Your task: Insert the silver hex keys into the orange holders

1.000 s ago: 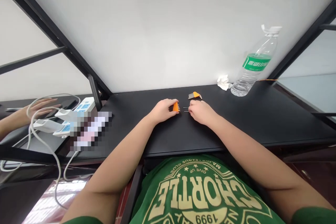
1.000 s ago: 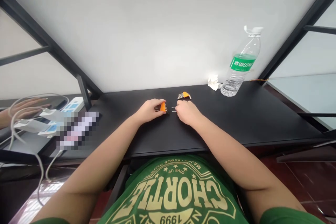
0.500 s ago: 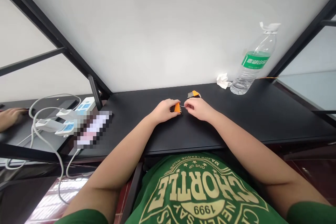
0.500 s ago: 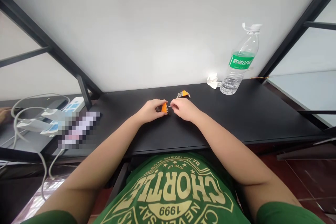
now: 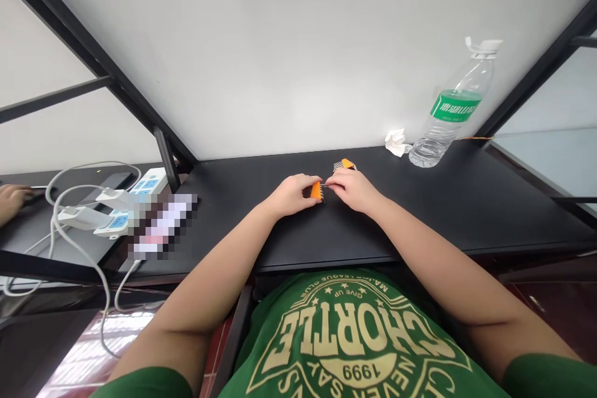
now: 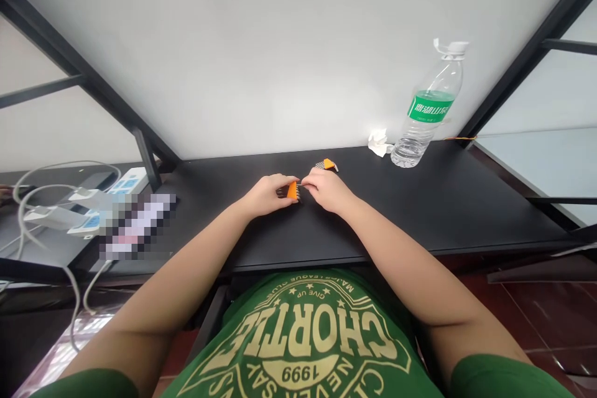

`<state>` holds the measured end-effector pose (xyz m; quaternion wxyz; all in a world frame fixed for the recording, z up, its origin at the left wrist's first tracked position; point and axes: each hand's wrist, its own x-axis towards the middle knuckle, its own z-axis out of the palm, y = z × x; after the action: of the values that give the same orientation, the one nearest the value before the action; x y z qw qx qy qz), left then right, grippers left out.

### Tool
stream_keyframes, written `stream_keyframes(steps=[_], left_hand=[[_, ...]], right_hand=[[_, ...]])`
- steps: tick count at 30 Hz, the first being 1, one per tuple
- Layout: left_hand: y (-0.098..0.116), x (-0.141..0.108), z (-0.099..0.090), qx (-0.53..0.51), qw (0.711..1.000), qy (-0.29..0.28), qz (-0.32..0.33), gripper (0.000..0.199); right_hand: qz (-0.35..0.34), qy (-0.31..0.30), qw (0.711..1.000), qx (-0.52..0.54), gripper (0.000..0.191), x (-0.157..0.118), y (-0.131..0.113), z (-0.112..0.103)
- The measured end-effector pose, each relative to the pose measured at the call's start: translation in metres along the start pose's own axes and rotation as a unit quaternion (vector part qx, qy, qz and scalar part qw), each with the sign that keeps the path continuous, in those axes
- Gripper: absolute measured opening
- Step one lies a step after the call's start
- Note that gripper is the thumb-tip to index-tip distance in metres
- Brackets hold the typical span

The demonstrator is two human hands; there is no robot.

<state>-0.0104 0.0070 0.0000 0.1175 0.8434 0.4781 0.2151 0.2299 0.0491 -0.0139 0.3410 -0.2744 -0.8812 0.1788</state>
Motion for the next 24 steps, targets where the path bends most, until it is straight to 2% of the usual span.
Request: stream_keyframes(steps=[9, 14, 19, 21, 24], left_hand=[[0.008, 0.001, 0.0, 0.054, 0.998, -0.019, 0.02, 0.045], [0.011, 0.001, 0.0, 0.074, 0.996, -0.025, 0.03, 0.043], [0.012, 0.001, 0.002, 0.101, 0.994, -0.012, 0.038, 0.043], [0.014, 0.001, 0.002, 0.11, 0.993, -0.004, 0.038, 0.041], [0.016, 0.002, 0.002, 0.102, 0.994, 0.004, 0.039, 0.034]], right_hand=[[0.011, -0.053, 0.988, -0.146, 0.028, -0.004, -0.012, -0.001], [0.043, -0.064, 0.991, -0.112, 0.028, -0.004, -0.013, 0.001], [0.028, -0.07, 0.983, -0.167, 0.031, -0.006, -0.017, 0.003], [0.026, -0.059, 0.987, -0.149, 0.03, -0.006, -0.02, 0.004], [0.04, -0.013, 0.998, -0.041, 0.023, -0.003, -0.021, 0.009]])
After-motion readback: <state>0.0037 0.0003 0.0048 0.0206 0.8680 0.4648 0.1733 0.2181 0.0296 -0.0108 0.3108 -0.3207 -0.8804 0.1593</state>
